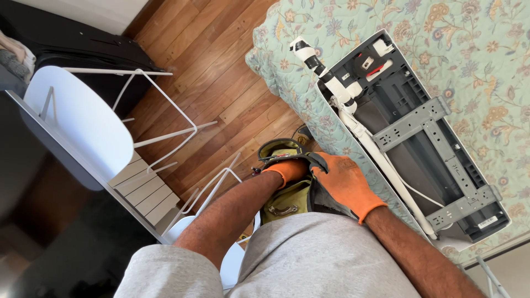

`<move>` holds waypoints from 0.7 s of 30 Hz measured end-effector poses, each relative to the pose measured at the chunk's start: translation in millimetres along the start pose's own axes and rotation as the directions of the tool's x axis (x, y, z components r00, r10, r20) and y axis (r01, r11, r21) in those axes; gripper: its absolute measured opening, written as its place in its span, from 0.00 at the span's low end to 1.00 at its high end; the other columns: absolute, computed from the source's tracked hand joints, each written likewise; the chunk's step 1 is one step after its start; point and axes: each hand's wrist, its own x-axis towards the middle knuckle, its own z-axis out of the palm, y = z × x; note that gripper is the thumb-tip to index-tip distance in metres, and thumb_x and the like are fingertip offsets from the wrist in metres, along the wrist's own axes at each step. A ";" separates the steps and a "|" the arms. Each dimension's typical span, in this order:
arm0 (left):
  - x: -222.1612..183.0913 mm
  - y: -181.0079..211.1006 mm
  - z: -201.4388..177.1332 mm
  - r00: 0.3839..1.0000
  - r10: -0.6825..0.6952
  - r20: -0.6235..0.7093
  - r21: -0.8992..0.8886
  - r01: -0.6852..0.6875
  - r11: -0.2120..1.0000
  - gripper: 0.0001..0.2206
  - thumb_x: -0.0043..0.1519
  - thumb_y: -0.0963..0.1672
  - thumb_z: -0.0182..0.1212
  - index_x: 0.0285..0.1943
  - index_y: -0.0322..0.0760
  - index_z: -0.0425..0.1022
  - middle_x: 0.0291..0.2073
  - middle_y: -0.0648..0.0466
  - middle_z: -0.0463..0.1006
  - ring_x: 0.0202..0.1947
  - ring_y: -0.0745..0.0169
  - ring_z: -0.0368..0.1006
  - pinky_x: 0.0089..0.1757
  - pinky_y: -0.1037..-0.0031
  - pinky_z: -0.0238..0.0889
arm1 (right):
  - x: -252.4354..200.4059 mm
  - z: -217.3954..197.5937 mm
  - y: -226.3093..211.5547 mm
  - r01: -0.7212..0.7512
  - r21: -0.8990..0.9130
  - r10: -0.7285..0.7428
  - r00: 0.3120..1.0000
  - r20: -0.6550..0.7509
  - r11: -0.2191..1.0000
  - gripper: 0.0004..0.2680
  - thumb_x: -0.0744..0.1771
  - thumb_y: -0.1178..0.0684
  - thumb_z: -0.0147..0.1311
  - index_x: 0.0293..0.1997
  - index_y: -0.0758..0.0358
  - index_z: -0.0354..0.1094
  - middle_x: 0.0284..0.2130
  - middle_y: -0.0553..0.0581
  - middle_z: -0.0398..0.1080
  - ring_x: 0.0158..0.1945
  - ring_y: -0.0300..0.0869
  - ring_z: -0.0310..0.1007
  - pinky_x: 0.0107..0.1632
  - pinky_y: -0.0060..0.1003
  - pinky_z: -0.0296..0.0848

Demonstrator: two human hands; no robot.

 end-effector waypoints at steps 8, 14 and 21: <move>-4.2 1.0 13.3 0.997 0.008 0.081 0.050 -0.012 0.999 0.19 0.71 0.41 0.39 0.64 0.23 0.72 0.56 0.33 0.77 0.62 0.32 0.71 0.61 0.40 0.60 | -0.7 15.2 15.5 -0.063 -0.190 0.064 0.998 -0.005 0.980 0.16 0.70 0.40 0.55 0.34 0.66 0.75 0.17 0.69 0.68 0.20 0.35 0.72 0.26 0.18 0.63; -8.7 -11.8 13.3 0.992 0.010 0.129 0.080 -0.020 0.997 0.20 0.72 0.40 0.38 0.66 0.22 0.71 0.59 0.32 0.76 0.64 0.32 0.70 0.63 0.39 0.58 | 9.4 17.0 27.1 -0.022 -0.110 0.038 0.989 0.141 0.994 0.14 0.70 0.42 0.51 0.51 0.62 0.75 0.21 0.61 0.74 0.20 0.37 0.72 0.24 0.23 0.66; 7.5 -14.9 41.6 0.994 -0.105 0.033 -0.020 0.106 0.994 0.20 0.72 0.46 0.41 0.64 0.30 0.74 0.56 0.38 0.79 0.61 0.35 0.72 0.56 0.34 0.63 | 7.0 13.1 21.0 -0.025 -0.108 0.033 0.997 0.068 0.994 0.11 0.69 0.44 0.53 0.43 0.62 0.76 0.16 0.59 0.70 0.18 0.38 0.70 0.22 0.27 0.66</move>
